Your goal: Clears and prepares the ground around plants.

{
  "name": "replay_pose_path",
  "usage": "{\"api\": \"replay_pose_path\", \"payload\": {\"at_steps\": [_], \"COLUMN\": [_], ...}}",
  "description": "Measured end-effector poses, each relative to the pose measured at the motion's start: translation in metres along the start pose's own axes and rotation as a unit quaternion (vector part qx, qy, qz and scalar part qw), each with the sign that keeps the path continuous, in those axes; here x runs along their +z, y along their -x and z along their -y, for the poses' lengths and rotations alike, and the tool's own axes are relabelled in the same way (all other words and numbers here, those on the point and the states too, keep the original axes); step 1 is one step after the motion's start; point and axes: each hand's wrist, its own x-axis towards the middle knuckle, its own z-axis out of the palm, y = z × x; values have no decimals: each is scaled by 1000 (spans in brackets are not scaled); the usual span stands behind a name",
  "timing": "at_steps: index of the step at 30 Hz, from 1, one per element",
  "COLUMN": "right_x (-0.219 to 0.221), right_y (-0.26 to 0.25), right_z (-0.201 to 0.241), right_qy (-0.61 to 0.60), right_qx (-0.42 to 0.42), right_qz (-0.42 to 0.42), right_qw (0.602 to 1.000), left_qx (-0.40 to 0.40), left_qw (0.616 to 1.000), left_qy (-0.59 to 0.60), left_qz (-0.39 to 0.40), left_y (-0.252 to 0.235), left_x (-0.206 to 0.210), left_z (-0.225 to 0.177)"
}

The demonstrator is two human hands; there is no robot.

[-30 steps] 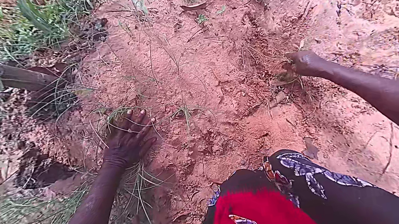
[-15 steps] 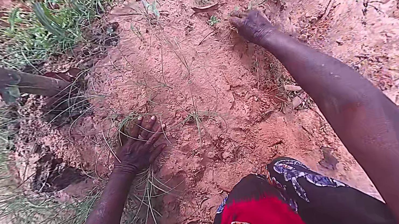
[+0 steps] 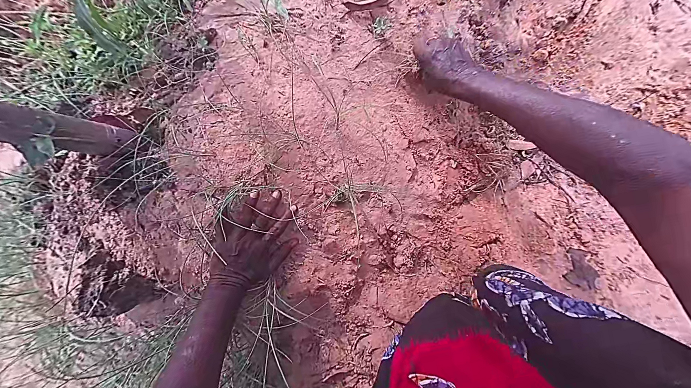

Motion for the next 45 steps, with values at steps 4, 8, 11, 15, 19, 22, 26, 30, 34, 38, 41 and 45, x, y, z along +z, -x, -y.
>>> {"api": "replay_pose_path", "payload": {"at_steps": [4,8,11,15,19,22,26,30,34,38,41,45], "right_x": [0,1,-2,-6,-11,-15,-14,-10,-5,14,22,-4], "right_y": [5,-31,-56,-54,-49,-44,-29,-23,-20,40,60,18], "right_z": [12,53,75,74,76,73,60,46,40,55,32,-34], "right_qy": [6,9,11,25,27,-8,-46,-76,-125,-116,-48,36], "right_qx": [-91,-158,-57,13,32,50,46,33,34,-68,-74,45], "right_qz": [-105,-135,-44,-24,7,32,33,30,27,95,80,-37], "right_qw": [990,978,997,999,999,998,997,996,991,986,993,998], "left_qx": [3,-4,-7,-3,2,1,-2,-4,-3,-5,-1,-4], "left_qw": [1000,1000,1000,1000,1000,1000,1000,1000,1000,1000,1000,1000], "left_qy": [0,3,-6,-10,-16,-13,1,1,5,21,18,11], "left_qz": [-5,-2,-2,-7,-15,-14,-5,5,-7,-6,-14,-9], "left_y": [0,3,1,-1,-1,0,1,0,1,2,1,3], "left_x": [0,1,-2,-4,-4,-2,0,-2,-1,-3,-1,-1], "left_z": [0,0,-1,-2,-2,-1,1,-1,-1,-1,0,0]}}
